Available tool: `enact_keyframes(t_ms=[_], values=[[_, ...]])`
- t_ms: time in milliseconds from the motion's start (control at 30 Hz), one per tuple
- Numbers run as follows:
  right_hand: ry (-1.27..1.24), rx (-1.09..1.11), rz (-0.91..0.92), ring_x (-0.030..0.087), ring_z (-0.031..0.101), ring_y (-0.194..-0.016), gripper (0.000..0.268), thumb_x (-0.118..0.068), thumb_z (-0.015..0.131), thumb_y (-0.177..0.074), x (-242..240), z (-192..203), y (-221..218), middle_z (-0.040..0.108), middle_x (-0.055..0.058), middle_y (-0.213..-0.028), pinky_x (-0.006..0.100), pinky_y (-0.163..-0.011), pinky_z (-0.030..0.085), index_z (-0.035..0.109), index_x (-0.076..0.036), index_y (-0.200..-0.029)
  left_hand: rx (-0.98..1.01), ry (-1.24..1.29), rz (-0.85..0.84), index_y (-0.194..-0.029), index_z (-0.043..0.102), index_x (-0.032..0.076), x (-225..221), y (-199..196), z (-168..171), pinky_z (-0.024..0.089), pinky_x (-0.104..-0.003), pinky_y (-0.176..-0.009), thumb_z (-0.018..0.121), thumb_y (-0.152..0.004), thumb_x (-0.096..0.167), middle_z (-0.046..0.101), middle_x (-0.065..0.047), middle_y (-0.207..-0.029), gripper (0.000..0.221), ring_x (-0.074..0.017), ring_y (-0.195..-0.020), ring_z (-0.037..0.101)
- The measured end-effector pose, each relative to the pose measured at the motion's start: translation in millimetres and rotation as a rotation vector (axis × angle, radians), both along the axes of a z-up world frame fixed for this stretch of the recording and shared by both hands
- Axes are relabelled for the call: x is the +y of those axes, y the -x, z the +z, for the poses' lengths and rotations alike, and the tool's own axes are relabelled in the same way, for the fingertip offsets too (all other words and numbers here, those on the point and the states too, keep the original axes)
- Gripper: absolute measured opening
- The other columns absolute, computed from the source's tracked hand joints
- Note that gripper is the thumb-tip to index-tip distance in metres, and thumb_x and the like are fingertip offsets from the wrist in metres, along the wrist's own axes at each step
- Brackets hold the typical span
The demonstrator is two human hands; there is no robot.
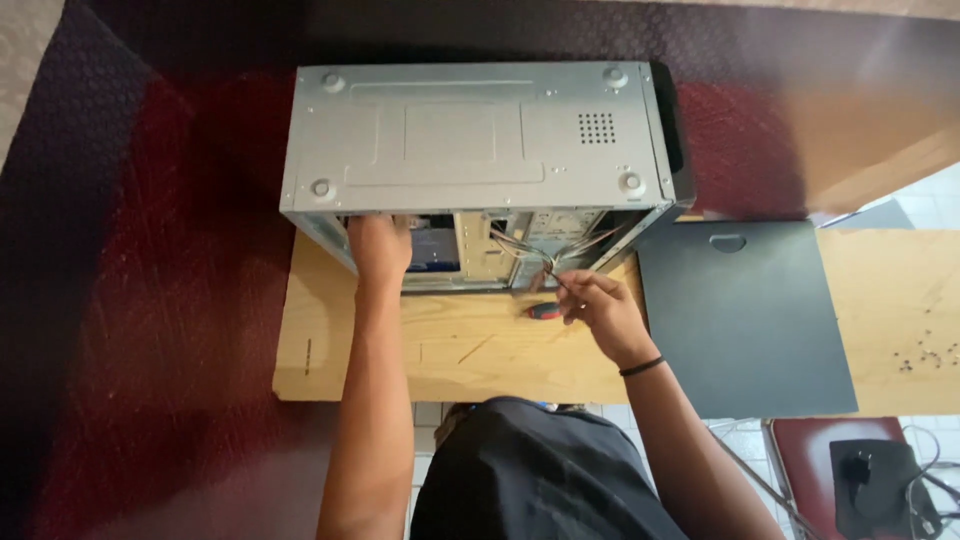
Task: Managing internal computer cables and attaching the side panel to the case.
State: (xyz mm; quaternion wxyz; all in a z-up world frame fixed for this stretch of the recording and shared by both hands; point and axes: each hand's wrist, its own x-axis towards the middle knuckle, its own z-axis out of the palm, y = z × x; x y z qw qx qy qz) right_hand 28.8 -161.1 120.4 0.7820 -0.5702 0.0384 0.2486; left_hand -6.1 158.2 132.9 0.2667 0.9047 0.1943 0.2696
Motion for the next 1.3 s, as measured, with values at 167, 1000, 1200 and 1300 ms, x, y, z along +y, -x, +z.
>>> enact_keyframes(t_ms=[167,1000,1200,1300], values=[[0.418,-0.668,0.039,0.019,0.071,-0.084,0.031,0.006,0.073,-0.083,-10,-19,7,0.075,0.012,-0.095,0.031,-0.075,0.062,0.075,-0.003,-0.112,-0.201,-0.099,0.100,-0.099,0.078,0.011,-20,2,-4,0.052,-0.043,-0.084,0.074,-0.094,0.015,0.075,-0.007,-0.087,0.007,-0.0314,-0.084,0.072],[0.783,-0.719,0.052,0.032,0.072,-0.065,0.019,-0.025,0.067,-0.097,-8,28,-7,0.068,0.008,-0.059,0.043,-0.059,0.054,0.072,-0.010,-0.087,0.074,0.930,-0.410,-0.108,0.080,0.011,-170,-11,-58,0.055,-0.035,-0.088,0.067,-0.097,0.020,0.079,-0.009,-0.095,0.019,-0.0144,-0.096,0.071],[0.317,-0.116,0.028,0.022,0.069,-0.049,0.025,-0.014,0.074,-0.091,-7,27,-5,0.064,0.013,-0.059,0.024,-0.042,0.050,0.066,0.001,-0.073,0.144,1.092,-0.420,-0.096,0.080,0.013,-165,-4,-24,0.048,-0.020,-0.070,0.077,-0.093,0.029,0.069,0.004,-0.075,0.016,-0.0054,-0.075,0.057],[0.322,-0.134,-0.081,0.027,0.073,-0.059,0.026,-0.019,0.065,-0.098,-14,29,3,0.069,0.018,-0.075,0.031,-0.049,0.058,0.072,0.004,-0.090,0.133,1.186,-0.373,-0.094,0.079,0.009,-168,-6,-6,0.043,-0.017,-0.065,0.079,-0.091,0.025,0.064,0.005,-0.071,0.017,-0.0042,-0.071,0.054]])
